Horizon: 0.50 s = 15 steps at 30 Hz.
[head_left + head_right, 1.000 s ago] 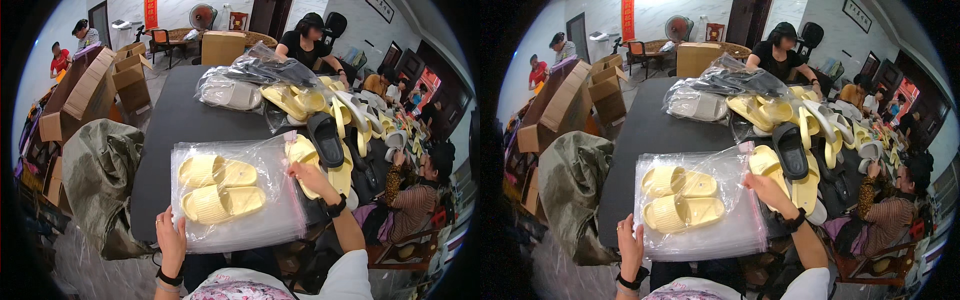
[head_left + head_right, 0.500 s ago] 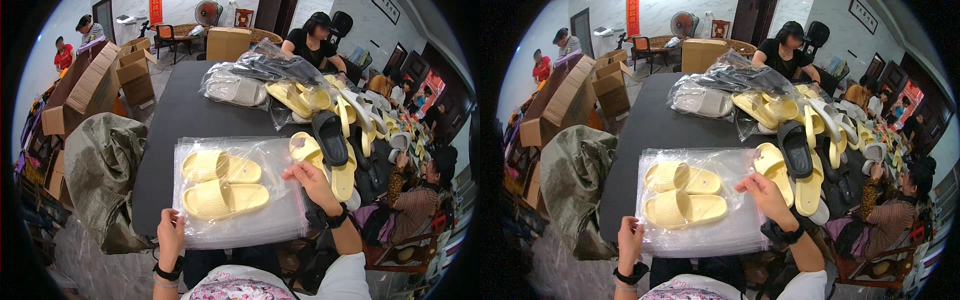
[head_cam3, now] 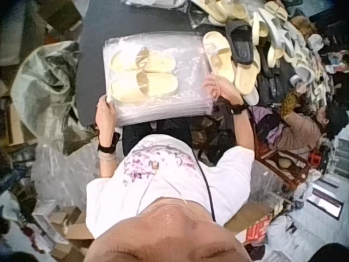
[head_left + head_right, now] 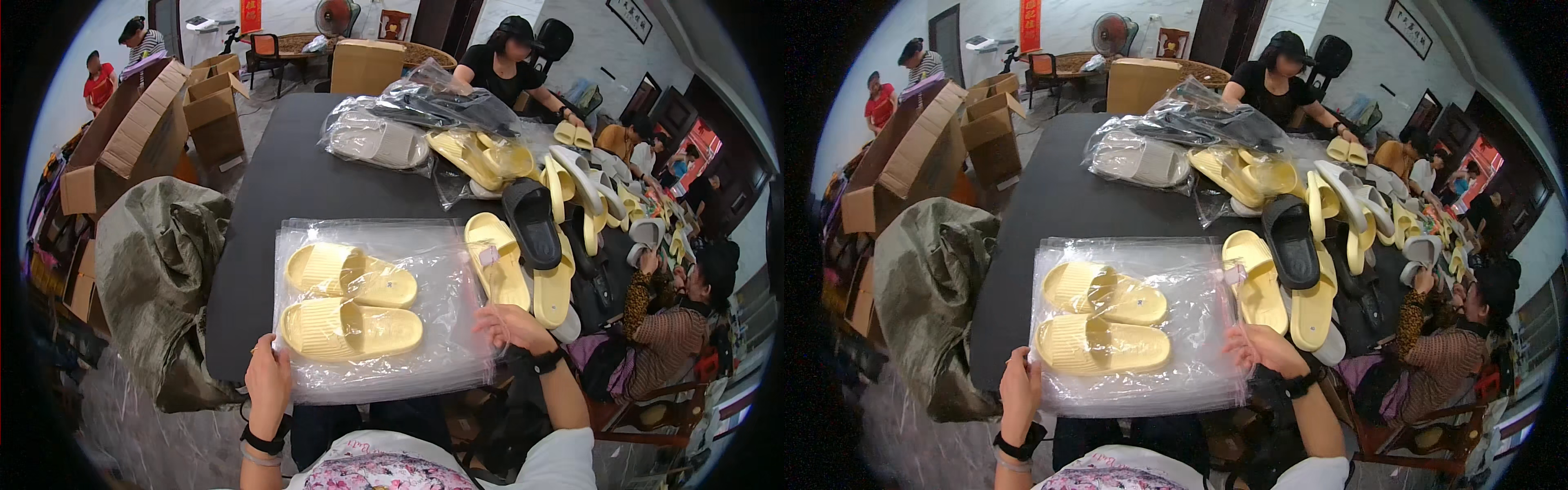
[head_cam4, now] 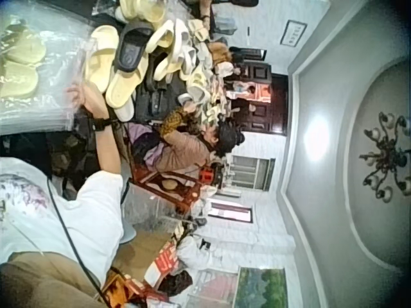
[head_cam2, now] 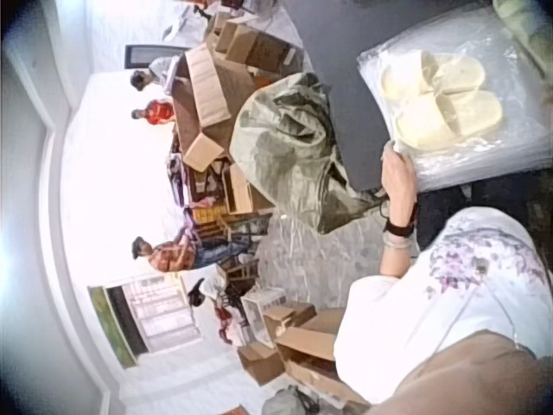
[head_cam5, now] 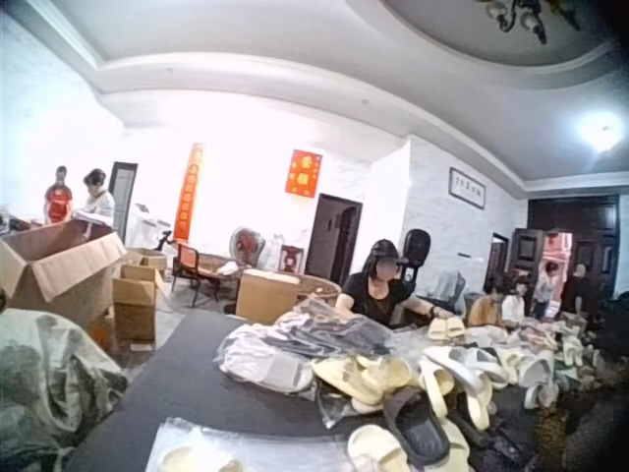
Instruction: Packaging finished plastic slippers into plastic bags and placing them into a large collection bag.
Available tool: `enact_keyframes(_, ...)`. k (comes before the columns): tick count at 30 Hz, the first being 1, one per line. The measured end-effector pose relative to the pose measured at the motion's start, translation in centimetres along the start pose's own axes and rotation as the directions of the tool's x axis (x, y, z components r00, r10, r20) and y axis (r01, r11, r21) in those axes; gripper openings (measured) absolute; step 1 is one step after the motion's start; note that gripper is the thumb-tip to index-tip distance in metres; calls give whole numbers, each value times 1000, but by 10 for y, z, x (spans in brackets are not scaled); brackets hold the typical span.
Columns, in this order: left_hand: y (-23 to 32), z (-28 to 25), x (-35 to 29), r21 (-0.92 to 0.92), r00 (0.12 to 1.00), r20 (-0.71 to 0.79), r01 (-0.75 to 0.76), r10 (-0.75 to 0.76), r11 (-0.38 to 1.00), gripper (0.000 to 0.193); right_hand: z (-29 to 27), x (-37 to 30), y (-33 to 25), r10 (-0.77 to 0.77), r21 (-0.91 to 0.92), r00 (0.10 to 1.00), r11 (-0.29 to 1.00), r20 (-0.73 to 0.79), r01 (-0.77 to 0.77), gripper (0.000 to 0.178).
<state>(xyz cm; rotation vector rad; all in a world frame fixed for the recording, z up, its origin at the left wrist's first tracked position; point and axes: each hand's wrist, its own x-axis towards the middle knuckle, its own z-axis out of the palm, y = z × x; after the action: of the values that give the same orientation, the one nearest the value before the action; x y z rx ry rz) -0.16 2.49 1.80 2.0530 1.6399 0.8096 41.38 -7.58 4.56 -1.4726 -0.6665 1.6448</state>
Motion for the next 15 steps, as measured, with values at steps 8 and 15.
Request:
enact_keyframes(8, -9, 5, 0, 29, 999, -17, 36, -35, 999, 28, 22, 58, -12, 64, -553, 998, 831, -20, -64, 30)
enact_keyframes(15, -15, 20, -6, 63, 998, -63, -3, 7, 998, 28, 48, 64, -30, -358, -214, 934, 913, -12, 347, 26)
